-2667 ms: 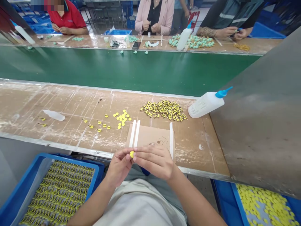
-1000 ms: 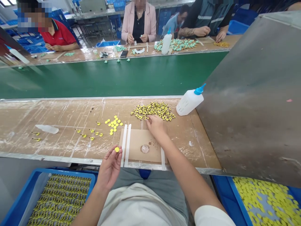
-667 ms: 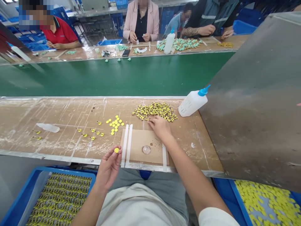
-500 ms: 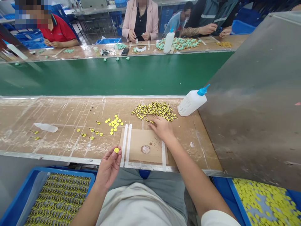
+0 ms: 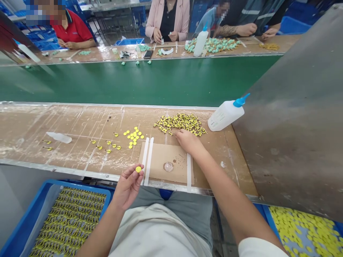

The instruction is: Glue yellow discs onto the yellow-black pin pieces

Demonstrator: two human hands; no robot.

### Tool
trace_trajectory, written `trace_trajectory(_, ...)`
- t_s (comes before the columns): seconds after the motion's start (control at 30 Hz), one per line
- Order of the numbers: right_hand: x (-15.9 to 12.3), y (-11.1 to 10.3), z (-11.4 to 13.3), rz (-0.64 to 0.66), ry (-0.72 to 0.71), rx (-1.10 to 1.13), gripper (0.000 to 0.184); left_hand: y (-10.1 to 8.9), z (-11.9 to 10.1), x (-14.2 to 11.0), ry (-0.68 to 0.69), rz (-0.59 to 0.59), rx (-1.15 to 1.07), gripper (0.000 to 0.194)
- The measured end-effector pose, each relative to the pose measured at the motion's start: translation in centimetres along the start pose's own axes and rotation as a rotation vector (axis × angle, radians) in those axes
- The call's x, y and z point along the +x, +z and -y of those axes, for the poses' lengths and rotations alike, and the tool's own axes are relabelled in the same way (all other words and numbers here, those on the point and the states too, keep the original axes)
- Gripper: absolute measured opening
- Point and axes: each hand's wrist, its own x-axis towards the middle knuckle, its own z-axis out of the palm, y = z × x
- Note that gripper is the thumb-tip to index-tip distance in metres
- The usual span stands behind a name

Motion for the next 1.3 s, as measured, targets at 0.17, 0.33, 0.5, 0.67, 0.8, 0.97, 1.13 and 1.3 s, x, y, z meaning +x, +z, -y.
trace_trajectory(0.17,-2.4,-0.8,-0.3,-0.126,0.099,0.291,0.033,-0.2,0.4,0.2,0.026,0.029,0.024,0.029)
trace_trajectory(0.33,-7.6,0.1,0.9,-0.293,0.156,0.493,0.040,-0.3,1.4,0.9,0.063,0.034,0.059,0.027)
trace_trajectory(0.5,-11.9,2.3,3.3,-0.454,0.130,0.486,0.024,-0.2,2.6,2.2,0.095,0.029,0.088,0.026)
trace_trajectory(0.67,-13.2,3.8,4.9,-0.496,-0.015,0.398,0.012,-0.1,3.4,3.9,0.139,0.050,0.114,0.029)
trace_trajectory(0.8,-13.3,4.6,5.1,-0.513,-0.136,0.324,0.012,-0.4,3.7,4.3,0.140,0.056,0.114,0.032)
trace_trajectory(0.97,-13.4,4.8,5.1,-0.530,-0.202,0.248,0.015,-0.7,3.8,4.4,0.141,0.067,0.115,0.031)
trace_trajectory(1.13,-13.1,4.6,5.4,-0.518,-0.322,0.190,0.019,-0.7,3.7,4.6,0.139,0.090,0.115,0.026)
trace_trajectory(1.3,-12.9,4.6,5.4,-0.509,-0.384,0.207,0.028,-0.8,3.7,4.5,0.136,0.088,0.117,0.028)
